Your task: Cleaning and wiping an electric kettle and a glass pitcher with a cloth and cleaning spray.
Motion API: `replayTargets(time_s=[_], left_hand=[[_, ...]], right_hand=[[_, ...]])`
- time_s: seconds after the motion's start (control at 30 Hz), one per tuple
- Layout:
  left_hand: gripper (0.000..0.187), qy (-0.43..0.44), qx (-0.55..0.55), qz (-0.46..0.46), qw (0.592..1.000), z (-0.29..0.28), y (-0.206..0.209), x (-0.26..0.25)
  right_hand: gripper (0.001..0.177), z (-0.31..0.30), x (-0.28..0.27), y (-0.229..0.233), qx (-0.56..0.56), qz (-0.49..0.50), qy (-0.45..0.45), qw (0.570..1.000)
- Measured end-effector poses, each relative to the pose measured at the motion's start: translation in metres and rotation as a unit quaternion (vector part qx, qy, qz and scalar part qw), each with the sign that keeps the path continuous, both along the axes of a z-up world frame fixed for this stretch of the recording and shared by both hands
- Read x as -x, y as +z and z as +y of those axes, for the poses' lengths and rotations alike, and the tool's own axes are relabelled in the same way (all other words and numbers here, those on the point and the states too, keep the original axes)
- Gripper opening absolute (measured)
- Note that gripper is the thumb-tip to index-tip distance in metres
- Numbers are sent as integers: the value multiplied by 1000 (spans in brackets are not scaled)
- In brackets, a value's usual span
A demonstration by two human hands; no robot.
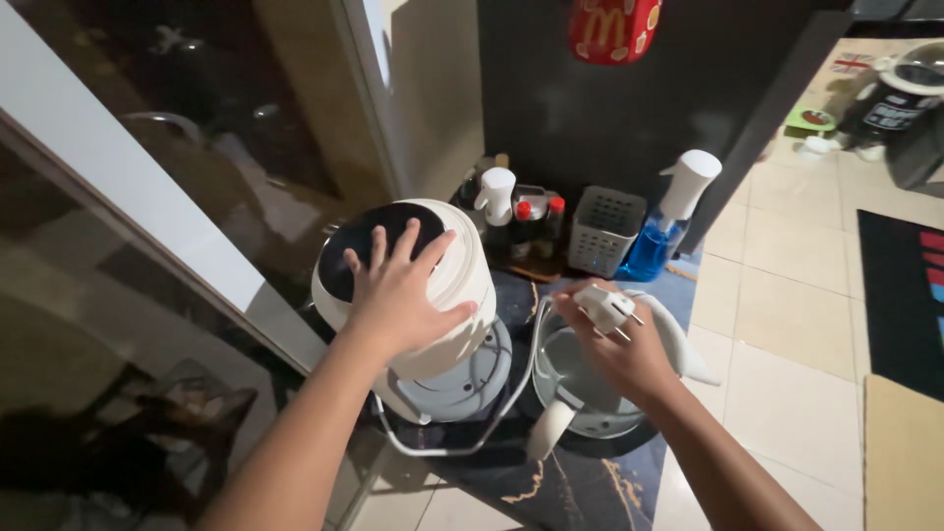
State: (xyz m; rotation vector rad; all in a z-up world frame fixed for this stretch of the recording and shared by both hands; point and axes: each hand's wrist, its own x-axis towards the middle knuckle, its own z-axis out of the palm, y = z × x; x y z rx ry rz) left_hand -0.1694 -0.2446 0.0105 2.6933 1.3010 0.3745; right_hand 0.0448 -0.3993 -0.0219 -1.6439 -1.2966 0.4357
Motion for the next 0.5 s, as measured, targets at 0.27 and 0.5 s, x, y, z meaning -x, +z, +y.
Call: replayTargets(time_s=[0.27,0.5], left_hand=[[97,-18,9,-1,1000,5,-6,3],[99,-47,-12,17,999,-7,-13,-6]], right_hand=[[19,-45,21,3,-4,58,-11,998],[28,-95,22,7,-48,136,-66,987]])
